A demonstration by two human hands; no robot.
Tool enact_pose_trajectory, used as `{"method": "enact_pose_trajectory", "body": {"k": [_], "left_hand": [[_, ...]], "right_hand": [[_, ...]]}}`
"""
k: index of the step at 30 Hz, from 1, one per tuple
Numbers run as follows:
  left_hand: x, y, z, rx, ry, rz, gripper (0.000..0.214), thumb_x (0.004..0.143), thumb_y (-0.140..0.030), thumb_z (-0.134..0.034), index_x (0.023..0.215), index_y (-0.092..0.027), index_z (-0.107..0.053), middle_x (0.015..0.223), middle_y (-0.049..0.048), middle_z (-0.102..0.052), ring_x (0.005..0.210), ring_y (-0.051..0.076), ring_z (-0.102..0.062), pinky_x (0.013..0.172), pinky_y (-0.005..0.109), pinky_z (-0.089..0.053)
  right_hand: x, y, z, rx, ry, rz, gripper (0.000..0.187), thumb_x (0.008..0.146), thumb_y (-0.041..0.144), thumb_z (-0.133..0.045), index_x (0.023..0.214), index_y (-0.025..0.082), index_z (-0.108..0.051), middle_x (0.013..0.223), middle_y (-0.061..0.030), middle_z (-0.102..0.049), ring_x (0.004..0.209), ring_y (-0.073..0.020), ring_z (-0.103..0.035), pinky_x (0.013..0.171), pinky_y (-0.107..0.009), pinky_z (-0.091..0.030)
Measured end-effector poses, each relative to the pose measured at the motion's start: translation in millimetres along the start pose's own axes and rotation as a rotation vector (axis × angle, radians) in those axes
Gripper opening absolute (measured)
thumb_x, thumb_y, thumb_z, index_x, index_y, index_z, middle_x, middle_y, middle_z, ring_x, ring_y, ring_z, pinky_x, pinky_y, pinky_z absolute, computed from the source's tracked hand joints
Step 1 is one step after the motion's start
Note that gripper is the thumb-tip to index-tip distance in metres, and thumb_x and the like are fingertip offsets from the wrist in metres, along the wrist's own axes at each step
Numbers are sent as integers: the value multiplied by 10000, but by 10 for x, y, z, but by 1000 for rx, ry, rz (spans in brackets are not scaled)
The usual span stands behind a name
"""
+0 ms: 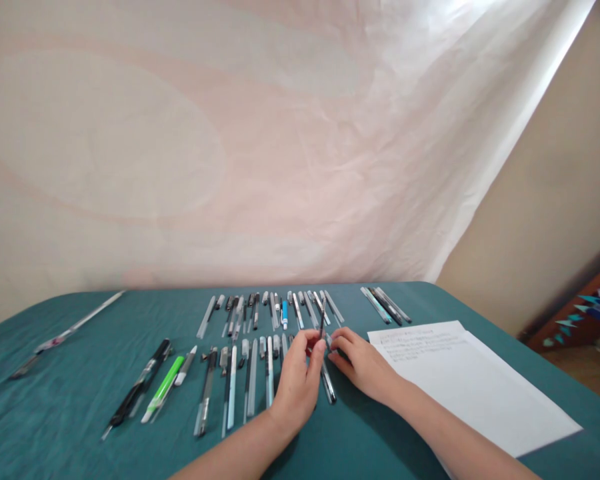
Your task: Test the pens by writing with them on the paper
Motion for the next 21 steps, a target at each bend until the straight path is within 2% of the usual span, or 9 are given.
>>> {"method": "enact_pose_trajectory", "body": {"k": [5,8,10,13,16,18,21], "left_hand": [[5,-9,-1,29,12,-24,177,871,-288,-396,956,-178,-506,889,30,-570,826,153,-526,760,281,-400],[2,-29,6,49,10,-45,155,866,-281,-409,932,-179,-506,862,20,-561,803,146,-517,744,268,-396],[-1,-43,8,58,21,-50,147,864,-283,-413,918,-183,-506,843,14,-554,782,142,-512,729,261,-395],[-6,-54,8,72,34,-49,149,866,-290,-408,917,-186,-503,836,13,-546,776,142,-507,719,259,-392],[-12,-56,1,93,50,-59,148,864,-292,-413,916,-187,-502,834,15,-541,780,146,-506,724,265,-389],[-16,-57,-5,105,59,-75,145,860,-290,-421,911,-187,-508,830,17,-539,776,149,-507,724,268,-389],[-25,-63,-11,114,63,-101,138,856,-280,-428,906,-184,-514,828,22,-535,777,152,-509,721,270,-390]], "right_hand": [[23,-100,-88,-22,-49,-144,51,786,235,-514,763,189,-510,805,-37,-534,742,-175,-535,648,-269,-414],[16,-217,-100,-26,-31,-247,36,771,219,-516,774,184,-523,753,-28,-552,698,-167,-536,623,-263,-394],[4,-292,-50,4,-6,-307,90,760,211,-522,843,183,-544,734,-26,-573,670,-165,-540,616,-271,-388],[8,-349,120,186,18,-350,244,779,230,-500,1017,193,-540,705,-22,-594,626,-161,-540,604,-283,-402],[54,-293,373,515,-2,-306,288,802,302,-490,1062,187,-537,726,-26,-601,646,-158,-548,626,-292,-444],[83,-210,561,716,-99,-289,287,802,342,-505,1038,184,-546,830,-42,-613,750,-166,-565,703,-304,-460],[88,-68,796,857,-298,-285,275,792,355,-541,1014,191,-547,922,-57,-619,838,-172,-565,782,-320,-448]]}}
Point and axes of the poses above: each hand's wrist, its own x-axis towards the middle knuckle, its own z-axis out of the back of the hand, y = z × x, the point moved 2 cm from there along x, towards the middle knuckle
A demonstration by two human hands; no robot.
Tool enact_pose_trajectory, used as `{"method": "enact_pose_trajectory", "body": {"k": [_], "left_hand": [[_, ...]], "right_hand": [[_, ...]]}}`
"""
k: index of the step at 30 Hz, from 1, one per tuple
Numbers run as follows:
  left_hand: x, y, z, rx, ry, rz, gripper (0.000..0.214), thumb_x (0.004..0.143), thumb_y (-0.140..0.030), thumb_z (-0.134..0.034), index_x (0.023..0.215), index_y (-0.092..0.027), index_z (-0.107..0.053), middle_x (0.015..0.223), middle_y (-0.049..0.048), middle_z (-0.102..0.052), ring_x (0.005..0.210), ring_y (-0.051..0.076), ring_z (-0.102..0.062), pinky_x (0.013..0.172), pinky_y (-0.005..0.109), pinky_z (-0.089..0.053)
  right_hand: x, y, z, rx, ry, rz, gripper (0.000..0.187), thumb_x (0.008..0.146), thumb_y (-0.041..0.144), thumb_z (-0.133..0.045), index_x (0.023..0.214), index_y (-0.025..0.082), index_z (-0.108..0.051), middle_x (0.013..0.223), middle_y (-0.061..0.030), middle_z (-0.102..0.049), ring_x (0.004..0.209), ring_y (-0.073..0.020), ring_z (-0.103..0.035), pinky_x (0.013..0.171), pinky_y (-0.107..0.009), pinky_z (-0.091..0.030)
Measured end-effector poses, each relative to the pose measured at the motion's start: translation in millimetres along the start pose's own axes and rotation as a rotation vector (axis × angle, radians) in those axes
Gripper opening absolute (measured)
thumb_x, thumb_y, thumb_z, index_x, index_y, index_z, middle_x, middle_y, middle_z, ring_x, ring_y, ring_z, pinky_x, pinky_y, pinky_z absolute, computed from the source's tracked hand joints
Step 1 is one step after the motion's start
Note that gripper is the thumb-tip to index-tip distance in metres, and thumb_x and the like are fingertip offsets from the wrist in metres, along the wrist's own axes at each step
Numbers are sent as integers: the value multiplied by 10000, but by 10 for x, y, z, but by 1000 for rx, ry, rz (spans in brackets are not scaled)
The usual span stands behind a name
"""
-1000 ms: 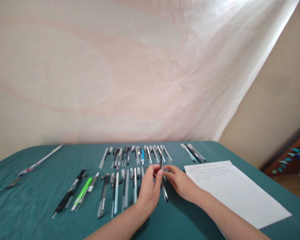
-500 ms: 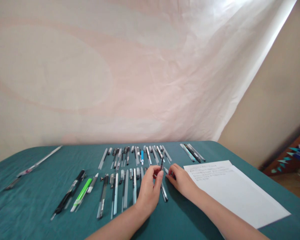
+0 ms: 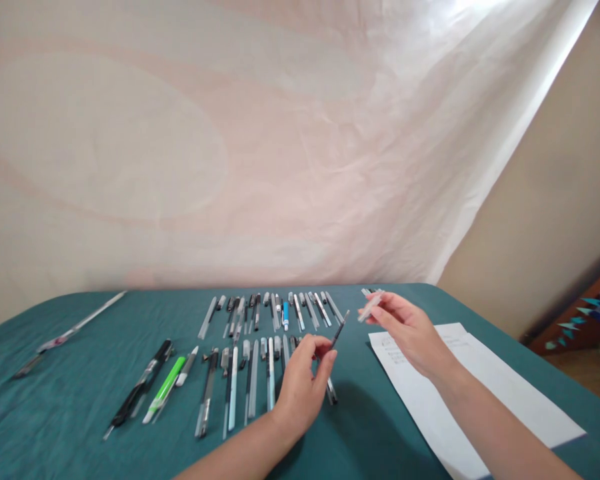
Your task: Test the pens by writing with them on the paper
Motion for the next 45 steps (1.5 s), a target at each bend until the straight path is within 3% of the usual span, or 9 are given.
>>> {"method": "enact_pose_trajectory", "body": {"k": [3,10,18,28,45], "left_hand": [[-11,-1,-1,11,9,-23,130,854,-264,-432,918,-183,-510,838,26,-531,783,152,-505,726,271,-389],[-35,27,-18,59,39,-53,124,851,-252,-437,931,-187,-507,843,30,-522,791,156,-497,728,276,-380],[-28,1,-28,81,64,-51,118,849,-258,-442,924,-195,-507,833,23,-527,782,153,-499,728,275,-378],[-38,-9,-28,82,65,-45,116,852,-266,-427,896,-194,-507,819,30,-524,779,165,-491,718,277,-382],[-30,-44,-1,24,84,-45,165,859,-258,-409,886,-185,-555,807,29,-549,741,150,-499,690,256,-383]], "right_hand": [[-52,175,-2,30,-71,62,233,785,348,-561,960,194,-558,968,-69,-616,836,-172,-564,778,-317,-449],[-106,281,-48,-25,-63,105,218,799,356,-539,943,192,-550,998,-80,-620,797,-166,-565,745,-321,-458],[-104,253,-82,-63,-13,97,229,808,356,-523,968,193,-548,987,-71,-616,805,-164,-568,752,-326,-463],[-162,204,-255,-25,208,6,193,798,346,-539,900,183,-564,961,-54,-596,818,-153,-568,748,-303,-475],[-141,13,-330,68,245,-104,198,787,361,-562,842,179,-507,842,-39,-624,769,-147,-571,706,-306,-468]]}}
Point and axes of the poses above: each hand's wrist, its own x-axis towards the middle knuckle, its own z-axis out of the back of the hand, y = z × x, the point moved 2 cm from there along x, towards the middle knuckle
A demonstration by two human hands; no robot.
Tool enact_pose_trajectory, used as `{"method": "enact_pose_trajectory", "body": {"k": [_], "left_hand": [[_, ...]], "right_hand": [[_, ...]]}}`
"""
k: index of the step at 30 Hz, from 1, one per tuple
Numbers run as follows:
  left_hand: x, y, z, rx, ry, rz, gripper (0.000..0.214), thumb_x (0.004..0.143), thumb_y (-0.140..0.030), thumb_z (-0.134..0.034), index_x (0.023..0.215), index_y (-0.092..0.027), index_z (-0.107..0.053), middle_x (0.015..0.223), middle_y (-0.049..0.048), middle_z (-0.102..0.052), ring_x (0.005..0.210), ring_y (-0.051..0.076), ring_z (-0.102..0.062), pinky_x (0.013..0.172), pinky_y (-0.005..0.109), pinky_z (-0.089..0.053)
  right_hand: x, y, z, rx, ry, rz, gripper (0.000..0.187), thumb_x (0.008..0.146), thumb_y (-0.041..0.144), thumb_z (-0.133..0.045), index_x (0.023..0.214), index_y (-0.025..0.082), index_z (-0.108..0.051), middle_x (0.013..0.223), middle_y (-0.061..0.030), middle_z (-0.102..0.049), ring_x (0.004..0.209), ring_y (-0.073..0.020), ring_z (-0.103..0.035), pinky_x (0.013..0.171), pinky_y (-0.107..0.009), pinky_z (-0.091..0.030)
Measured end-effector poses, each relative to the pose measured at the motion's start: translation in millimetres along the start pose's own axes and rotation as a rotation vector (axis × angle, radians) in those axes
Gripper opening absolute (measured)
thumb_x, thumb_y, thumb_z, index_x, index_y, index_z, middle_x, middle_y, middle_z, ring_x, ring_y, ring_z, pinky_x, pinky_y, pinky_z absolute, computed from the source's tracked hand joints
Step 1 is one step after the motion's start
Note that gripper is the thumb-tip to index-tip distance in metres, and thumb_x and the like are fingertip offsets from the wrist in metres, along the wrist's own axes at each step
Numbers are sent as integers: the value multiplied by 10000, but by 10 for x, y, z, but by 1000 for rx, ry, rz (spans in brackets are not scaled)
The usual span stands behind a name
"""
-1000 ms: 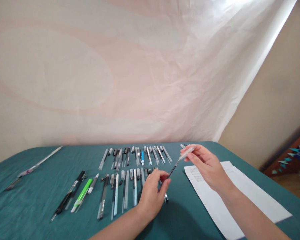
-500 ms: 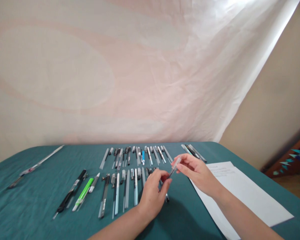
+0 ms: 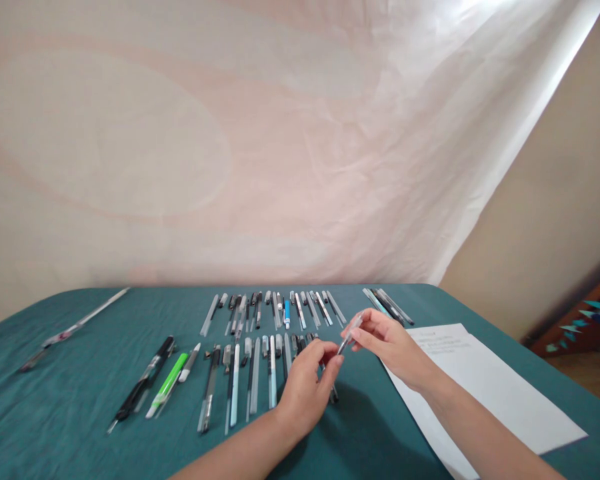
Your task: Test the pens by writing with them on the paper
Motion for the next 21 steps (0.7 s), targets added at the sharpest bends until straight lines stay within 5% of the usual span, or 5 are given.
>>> {"method": "enact_pose_trajectory", "body": {"k": [6,12,21], "left_hand": [[11,-19,2,-58,17,40,180,846,-290,-434,881,-183,-575,800,32,-562,741,153,-510,684,258,-402],[37,27,-83,-465,111,278,270,825,-385,-454,910,-151,-556,736,28,-567,613,130,-547,548,234,-456],[23,-12,-143,-695,176,386,328,754,-436,-548,852,-123,-553,640,15,-578,524,113,-564,522,228,-454]], "right_hand": [[-3,-67,-5,21,-54,-11,221,760,386,-588,802,178,-529,707,6,-598,665,-119,-551,659,-274,-446],[10,-6,65,229,-19,-32,362,786,386,-555,1108,225,-524,1072,-81,-598,1012,-201,-525,803,-362,-448],[44,-110,124,197,-108,-103,239,702,341,-660,865,172,-615,877,-57,-653,779,-156,-584,694,-296,-469]]}}
Point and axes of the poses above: each hand's wrist, its own x-axis towards the middle knuckle, its own z-axis out of the back of the hand, y = z × x, the point moved 2 cm from there along x, towards the middle knuckle
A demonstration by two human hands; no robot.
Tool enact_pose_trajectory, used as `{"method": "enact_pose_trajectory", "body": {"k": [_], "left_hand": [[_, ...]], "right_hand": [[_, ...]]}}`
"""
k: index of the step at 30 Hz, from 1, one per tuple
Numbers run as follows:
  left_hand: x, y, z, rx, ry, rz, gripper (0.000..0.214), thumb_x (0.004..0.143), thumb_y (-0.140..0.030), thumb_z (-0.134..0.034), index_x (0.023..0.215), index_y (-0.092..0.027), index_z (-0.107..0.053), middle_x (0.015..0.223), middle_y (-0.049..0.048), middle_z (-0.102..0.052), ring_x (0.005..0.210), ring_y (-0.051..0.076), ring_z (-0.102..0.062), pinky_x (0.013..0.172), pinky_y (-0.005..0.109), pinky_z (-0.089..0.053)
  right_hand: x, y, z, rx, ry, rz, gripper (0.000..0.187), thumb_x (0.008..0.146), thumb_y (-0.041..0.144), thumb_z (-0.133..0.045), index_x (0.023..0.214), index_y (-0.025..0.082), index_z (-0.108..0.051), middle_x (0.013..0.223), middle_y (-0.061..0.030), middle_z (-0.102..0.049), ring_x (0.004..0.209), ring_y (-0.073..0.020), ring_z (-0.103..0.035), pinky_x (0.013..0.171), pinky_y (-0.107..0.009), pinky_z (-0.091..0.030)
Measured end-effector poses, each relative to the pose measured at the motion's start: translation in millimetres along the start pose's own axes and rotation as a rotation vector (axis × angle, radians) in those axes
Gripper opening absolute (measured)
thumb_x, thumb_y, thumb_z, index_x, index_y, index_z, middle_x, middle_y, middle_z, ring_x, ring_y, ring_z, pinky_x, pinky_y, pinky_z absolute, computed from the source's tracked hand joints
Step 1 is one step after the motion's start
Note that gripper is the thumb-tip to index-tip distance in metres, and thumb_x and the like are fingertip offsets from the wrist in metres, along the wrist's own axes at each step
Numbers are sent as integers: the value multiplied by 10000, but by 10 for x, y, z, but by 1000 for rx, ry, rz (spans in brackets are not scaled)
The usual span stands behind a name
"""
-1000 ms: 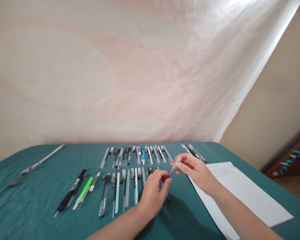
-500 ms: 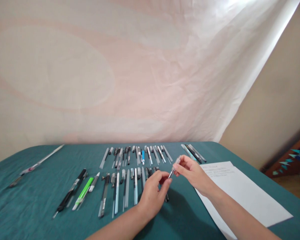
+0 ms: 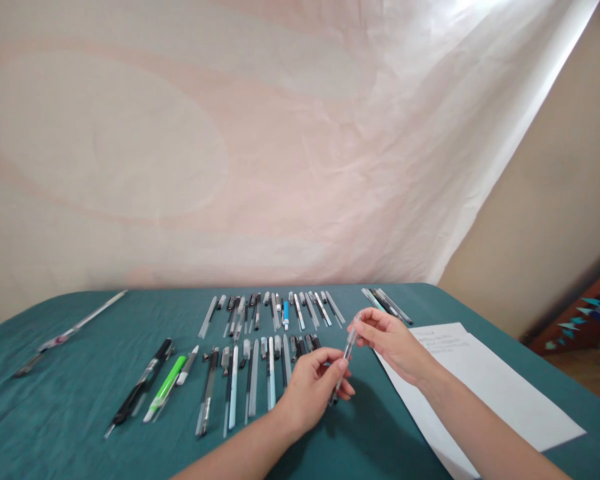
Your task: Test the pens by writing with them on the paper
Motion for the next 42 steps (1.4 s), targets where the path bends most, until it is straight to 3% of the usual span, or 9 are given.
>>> {"method": "enact_pose_trajectory", "body": {"k": [3,5,11,17,22,29,35,42], "left_hand": [[5,-6,10,-21,8,5,333,754,-438,-550,853,-120,-550,644,16,-579,528,118,-572,524,232,-454],[9,6,15,-24,25,9,332,767,-437,-535,856,-118,-545,644,18,-584,524,117,-573,526,230,-451],[10,67,14,-87,70,62,368,769,-471,-517,868,-117,-540,709,35,-591,567,124,-595,546,234,-458],[20,55,3,-185,78,122,397,750,-484,-537,889,-113,-547,726,33,-579,569,119,-594,546,238,-466],[14,70,-9,-203,120,123,379,774,-456,-524,912,-103,-548,729,39,-576,587,127,-603,551,245,-476],[35,93,31,-241,59,147,349,766,-432,-554,895,-108,-553,733,35,-576,581,107,-586,561,234,-474],[33,113,30,-283,65,178,360,736,-436,-591,889,-111,-569,723,33,-584,595,116,-600,584,245,-476],[31,93,38,-330,38,219,331,732,-409,-610,875,-112,-575,722,36,-593,598,114,-601,604,246,-474]], "right_hand": [[-10,28,-13,84,87,-27,300,730,356,-628,985,197,-612,1086,-81,-599,962,-196,-548,766,-336,-460],[-6,25,-15,142,105,-28,300,751,364,-602,1002,199,-615,1104,-87,-591,1010,-206,-529,801,-355,-446],[22,-72,5,105,-3,-47,216,714,369,-639,811,177,-647,837,-41,-649,770,-153,-586,665,-288,-465],[34,-68,15,184,43,-35,267,760,391,-577,932,199,-646,1069,-84,-608,942,-203,-557,736,-332,-464],[50,-129,53,163,-16,-62,148,739,322,-627,737,176,-646,804,-25,-643,694,-113,-562,610,-236,-448],[46,-98,3,259,122,-102,242,801,349,-532,966,201,-629,1084,-74,-596,981,-197,-539,755,-329,-458],[67,-200,34,225,47,-76,172,767,308,-593,866,182,-655,946,-57,-645,803,-143,-575,689,-280,-459],[86,-238,27,266,41,-91,242,762,337,-595,955,199,-644,1017,-71,-629,874,-179,-568,695,-307,-461]]}}
Point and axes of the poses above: each hand's wrist, its own x-axis towards the middle knuckle, its own z-axis out of the back of the hand, y = z × x, the point moved 2 cm from there along x, towards the middle knuckle
